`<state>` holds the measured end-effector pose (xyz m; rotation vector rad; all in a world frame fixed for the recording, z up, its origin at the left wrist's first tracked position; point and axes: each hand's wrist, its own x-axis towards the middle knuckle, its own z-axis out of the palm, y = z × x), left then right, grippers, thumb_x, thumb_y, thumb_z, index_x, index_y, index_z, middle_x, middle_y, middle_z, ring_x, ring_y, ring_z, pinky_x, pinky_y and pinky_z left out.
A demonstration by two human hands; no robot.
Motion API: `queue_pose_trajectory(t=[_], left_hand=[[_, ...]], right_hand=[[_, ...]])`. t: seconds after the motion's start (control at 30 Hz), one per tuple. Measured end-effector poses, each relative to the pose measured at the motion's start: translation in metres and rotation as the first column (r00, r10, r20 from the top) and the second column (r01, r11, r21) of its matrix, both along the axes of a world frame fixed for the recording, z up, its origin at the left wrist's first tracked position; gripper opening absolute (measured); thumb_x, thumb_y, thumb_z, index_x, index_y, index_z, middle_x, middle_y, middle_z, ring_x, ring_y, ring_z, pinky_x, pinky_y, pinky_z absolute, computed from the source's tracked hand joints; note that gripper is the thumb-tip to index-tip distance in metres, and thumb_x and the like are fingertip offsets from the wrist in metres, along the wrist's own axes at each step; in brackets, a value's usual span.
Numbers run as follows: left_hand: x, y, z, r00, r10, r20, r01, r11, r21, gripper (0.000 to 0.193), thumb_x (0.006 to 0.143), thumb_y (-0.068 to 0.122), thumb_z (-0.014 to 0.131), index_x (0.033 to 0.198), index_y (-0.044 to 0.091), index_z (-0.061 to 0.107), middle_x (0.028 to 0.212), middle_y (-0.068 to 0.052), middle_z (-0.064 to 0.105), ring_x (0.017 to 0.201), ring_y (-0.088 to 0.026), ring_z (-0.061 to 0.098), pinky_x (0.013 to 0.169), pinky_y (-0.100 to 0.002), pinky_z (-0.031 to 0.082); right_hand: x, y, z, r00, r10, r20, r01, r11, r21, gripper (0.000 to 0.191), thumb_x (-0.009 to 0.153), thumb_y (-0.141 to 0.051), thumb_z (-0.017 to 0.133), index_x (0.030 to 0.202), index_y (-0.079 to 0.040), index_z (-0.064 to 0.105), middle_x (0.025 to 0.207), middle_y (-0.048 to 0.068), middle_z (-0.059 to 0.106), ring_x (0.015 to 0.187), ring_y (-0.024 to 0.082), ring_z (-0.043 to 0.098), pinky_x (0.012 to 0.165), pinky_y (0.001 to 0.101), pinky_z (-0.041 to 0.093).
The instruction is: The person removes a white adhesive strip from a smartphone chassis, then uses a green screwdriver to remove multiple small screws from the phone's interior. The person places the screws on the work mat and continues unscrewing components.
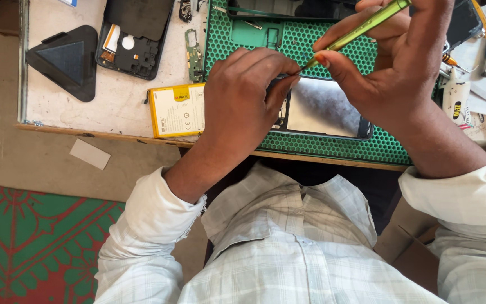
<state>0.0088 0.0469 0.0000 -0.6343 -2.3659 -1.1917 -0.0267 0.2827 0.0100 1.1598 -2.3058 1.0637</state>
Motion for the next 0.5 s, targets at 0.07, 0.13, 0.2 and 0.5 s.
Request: queue_pose_trajectory(t=[0.07,0.13,0.2,0.5], left_hand=[[0.000,-0.001,0.000,1.000,0.004,-0.016,-0.005,1.000,-0.009,0.013,0.093,0.015,0.082,0.101,0.010,0.072,0.100,0.000,0.072,0.091,-0.024,0.067,0.079,-0.039,0.049],[0.000,-0.004,0.001,0.999,0.002,-0.038,-0.003,1.000,-0.024,0.012,0.095,0.015,0.082,0.101,0.012,0.073,0.100,0.000,0.071,0.092,-0.024,0.066,0.080,-0.039,0.049],[0.000,-0.006,0.003,0.997,0.035,-0.075,-0.039,0.998,-0.055,0.013,0.094,0.017,0.083,0.098,0.013,0.072,0.101,0.001,0.071,0.092,-0.023,0.066,0.079,-0.040,0.047],[0.001,-0.016,0.013,0.986,0.054,-0.157,-0.073,0.990,-0.119,0.017,0.095,0.022,0.086,0.099,0.014,0.071,0.104,0.003,0.070,0.100,-0.021,0.065,0.089,-0.040,0.042]], right_hand=[[0.000,-0.001,0.003,1.000,0.021,-0.002,-0.021,1.000,-0.011,0.088,0.107,0.004,0.079,0.161,-0.012,0.011,0.119,0.018,0.068,0.105,0.026,0.079,0.090,0.0296,0.059],[0.001,-0.001,0.007,1.000,0.028,-0.001,-0.028,1.000,-0.012,0.089,0.109,0.002,0.080,0.161,-0.014,0.009,0.118,0.019,0.070,0.104,0.026,0.077,0.089,0.0296,0.060],[0.005,0.000,0.012,1.000,0.025,0.010,-0.025,1.000,0.003,0.089,0.114,0.000,0.081,0.159,-0.016,0.006,0.122,0.022,0.069,0.105,0.026,0.076,0.087,0.0286,0.060],[0.007,-0.003,0.025,0.997,0.072,-0.035,-0.068,0.994,0.090,0.089,0.112,-0.002,0.077,0.160,-0.018,0.004,0.120,0.019,0.070,0.108,0.026,0.077,0.089,0.0279,0.062]])
